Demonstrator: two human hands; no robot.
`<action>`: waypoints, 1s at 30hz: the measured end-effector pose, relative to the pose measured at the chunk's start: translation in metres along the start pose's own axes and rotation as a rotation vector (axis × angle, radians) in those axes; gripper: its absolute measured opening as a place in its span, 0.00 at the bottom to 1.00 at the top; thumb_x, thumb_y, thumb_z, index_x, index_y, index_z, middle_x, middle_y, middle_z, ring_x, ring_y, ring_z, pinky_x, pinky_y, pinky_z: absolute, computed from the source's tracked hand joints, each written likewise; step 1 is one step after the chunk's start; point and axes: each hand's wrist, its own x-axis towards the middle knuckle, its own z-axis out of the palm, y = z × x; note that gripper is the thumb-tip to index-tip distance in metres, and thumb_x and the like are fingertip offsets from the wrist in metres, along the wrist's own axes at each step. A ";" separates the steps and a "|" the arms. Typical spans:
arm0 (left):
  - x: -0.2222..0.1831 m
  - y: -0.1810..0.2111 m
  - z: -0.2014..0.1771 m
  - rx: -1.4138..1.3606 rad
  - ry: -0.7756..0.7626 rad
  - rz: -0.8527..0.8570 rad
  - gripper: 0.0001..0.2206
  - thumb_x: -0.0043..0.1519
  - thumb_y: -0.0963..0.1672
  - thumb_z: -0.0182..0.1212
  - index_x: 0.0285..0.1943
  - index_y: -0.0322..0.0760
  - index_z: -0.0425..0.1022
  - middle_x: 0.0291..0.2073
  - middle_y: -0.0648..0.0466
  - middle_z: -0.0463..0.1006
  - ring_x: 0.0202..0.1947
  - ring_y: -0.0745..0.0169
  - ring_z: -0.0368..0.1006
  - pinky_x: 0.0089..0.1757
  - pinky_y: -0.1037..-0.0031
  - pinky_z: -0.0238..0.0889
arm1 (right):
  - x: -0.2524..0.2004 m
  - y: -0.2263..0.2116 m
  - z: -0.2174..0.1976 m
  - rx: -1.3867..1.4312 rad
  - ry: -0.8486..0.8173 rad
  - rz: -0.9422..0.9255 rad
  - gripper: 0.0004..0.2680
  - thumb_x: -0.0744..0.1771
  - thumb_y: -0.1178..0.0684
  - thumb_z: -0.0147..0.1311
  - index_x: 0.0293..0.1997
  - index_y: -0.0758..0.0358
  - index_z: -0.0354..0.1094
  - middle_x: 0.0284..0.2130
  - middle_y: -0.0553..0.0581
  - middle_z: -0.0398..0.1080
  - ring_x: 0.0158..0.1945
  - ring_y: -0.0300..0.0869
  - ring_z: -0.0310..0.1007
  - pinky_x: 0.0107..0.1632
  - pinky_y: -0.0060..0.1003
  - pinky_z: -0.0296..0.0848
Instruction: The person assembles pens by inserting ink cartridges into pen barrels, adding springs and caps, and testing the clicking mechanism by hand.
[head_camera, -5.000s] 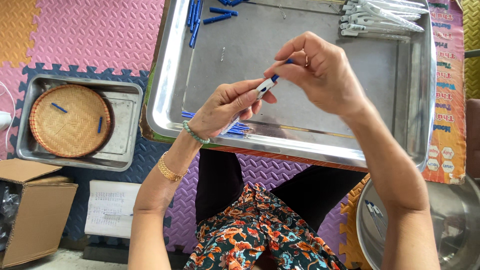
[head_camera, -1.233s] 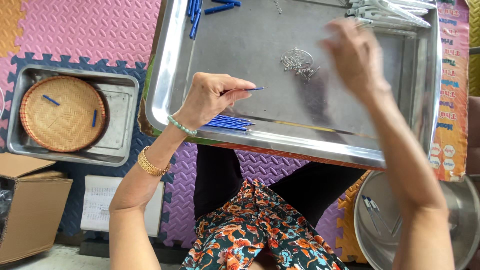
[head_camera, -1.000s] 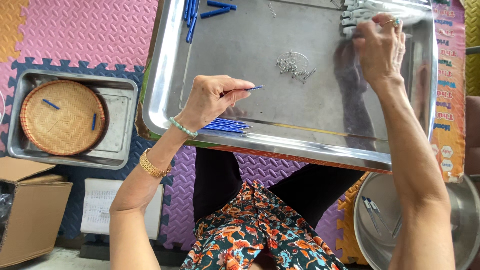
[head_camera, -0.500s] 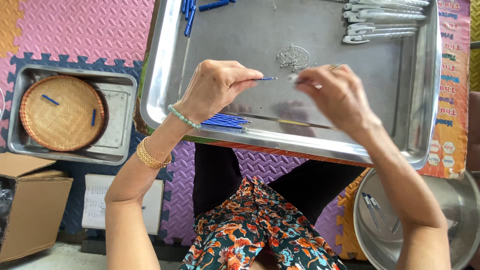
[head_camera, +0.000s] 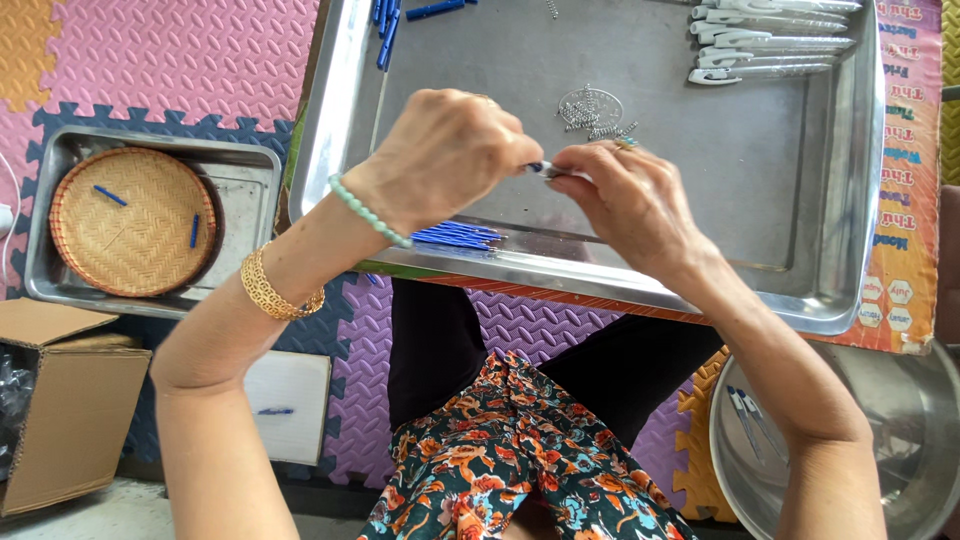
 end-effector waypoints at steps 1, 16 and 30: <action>0.004 0.003 0.002 0.000 0.000 0.000 0.11 0.70 0.45 0.76 0.32 0.50 0.83 0.18 0.62 0.75 0.21 0.59 0.76 0.22 0.65 0.75 | 0.001 -0.002 0.004 0.000 0.000 0.000 0.07 0.75 0.55 0.65 0.55 0.66 0.73 0.45 0.63 0.83 0.43 0.55 0.84 0.46 0.51 0.81; -0.035 0.010 0.055 -0.947 0.452 -0.350 0.35 0.74 0.57 0.65 0.87 0.50 0.54 0.75 0.38 0.75 0.72 0.44 0.80 0.65 0.61 0.85 | 0.065 -0.027 0.016 0.487 0.139 0.301 0.07 0.73 0.61 0.64 0.53 0.66 0.68 0.44 0.60 0.76 0.46 0.43 0.79 0.46 0.38 0.90; -0.087 -0.029 0.053 -1.492 0.561 -0.835 0.24 0.73 0.48 0.62 0.78 0.36 0.69 0.50 0.47 0.84 0.46 0.62 0.84 0.52 0.68 0.87 | 0.192 0.142 0.199 -0.238 -0.057 -0.083 0.10 0.71 0.54 0.66 0.59 0.59 0.79 0.50 0.64 0.76 0.51 0.57 0.71 0.43 0.59 0.78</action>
